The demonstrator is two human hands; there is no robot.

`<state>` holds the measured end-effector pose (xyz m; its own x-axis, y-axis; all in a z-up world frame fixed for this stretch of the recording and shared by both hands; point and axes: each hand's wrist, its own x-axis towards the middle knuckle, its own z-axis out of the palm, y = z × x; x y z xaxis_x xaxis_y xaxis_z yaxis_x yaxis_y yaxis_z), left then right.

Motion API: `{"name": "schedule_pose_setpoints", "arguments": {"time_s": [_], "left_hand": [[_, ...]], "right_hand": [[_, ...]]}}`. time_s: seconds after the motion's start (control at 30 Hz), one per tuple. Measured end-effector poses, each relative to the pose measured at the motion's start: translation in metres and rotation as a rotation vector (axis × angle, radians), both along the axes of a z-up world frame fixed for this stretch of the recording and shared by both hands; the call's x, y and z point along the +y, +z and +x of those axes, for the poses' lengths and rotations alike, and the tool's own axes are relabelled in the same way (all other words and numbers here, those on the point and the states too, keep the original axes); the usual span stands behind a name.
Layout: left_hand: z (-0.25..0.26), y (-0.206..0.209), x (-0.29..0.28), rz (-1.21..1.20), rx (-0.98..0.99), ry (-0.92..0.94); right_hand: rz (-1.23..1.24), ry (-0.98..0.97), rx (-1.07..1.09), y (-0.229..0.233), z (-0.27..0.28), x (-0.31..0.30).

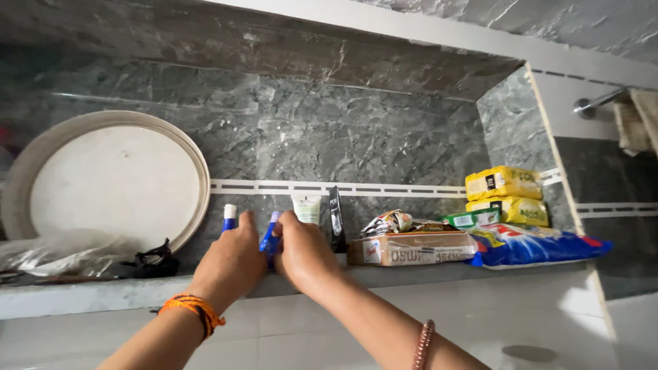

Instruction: The person organizes items on a bathroom shelf, moving a yellow soap box, a blue bag, and several tubes and bottles into a neat arrangement. They then fold a beige towel and hang it on a wall-mounted towel bar.

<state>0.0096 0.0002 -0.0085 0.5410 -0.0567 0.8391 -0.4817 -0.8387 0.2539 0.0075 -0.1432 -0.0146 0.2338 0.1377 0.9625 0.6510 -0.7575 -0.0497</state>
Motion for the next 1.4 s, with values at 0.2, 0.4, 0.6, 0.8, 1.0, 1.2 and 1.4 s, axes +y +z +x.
{"name": "schedule_pose_setpoints", "arguments": {"time_s": [0.2,0.4,0.6,0.8,1.0,1.2,1.4], "left_hand": [[-0.022,-0.022,0.004,-0.062,-0.27,-0.263],[-0.054,-0.027,0.016,-0.265,-0.26,-0.553],[-0.066,0.005,0.099,-0.196,-0.458,-0.435],[-0.056,0.011,0.194,0.065,-0.23,0.116],[-0.004,-0.009,0.228,0.323,-0.225,0.195],[0.019,-0.006,0.251,0.343,-0.352,0.035],[-0.006,0.004,0.295,0.262,-0.246,-0.031]], "right_hand": [[-0.009,0.082,-0.009,-0.005,-0.009,-0.003],[0.023,0.398,-0.008,-0.004,-0.014,-0.007],[-0.035,0.458,0.143,0.008,-0.045,0.029],[-0.347,0.212,-0.015,0.034,-0.047,0.101],[-0.505,0.194,0.047,0.036,0.007,0.168],[-0.468,0.149,0.312,0.028,0.04,0.175],[-0.497,0.075,0.377,0.034,0.022,0.168]]}}
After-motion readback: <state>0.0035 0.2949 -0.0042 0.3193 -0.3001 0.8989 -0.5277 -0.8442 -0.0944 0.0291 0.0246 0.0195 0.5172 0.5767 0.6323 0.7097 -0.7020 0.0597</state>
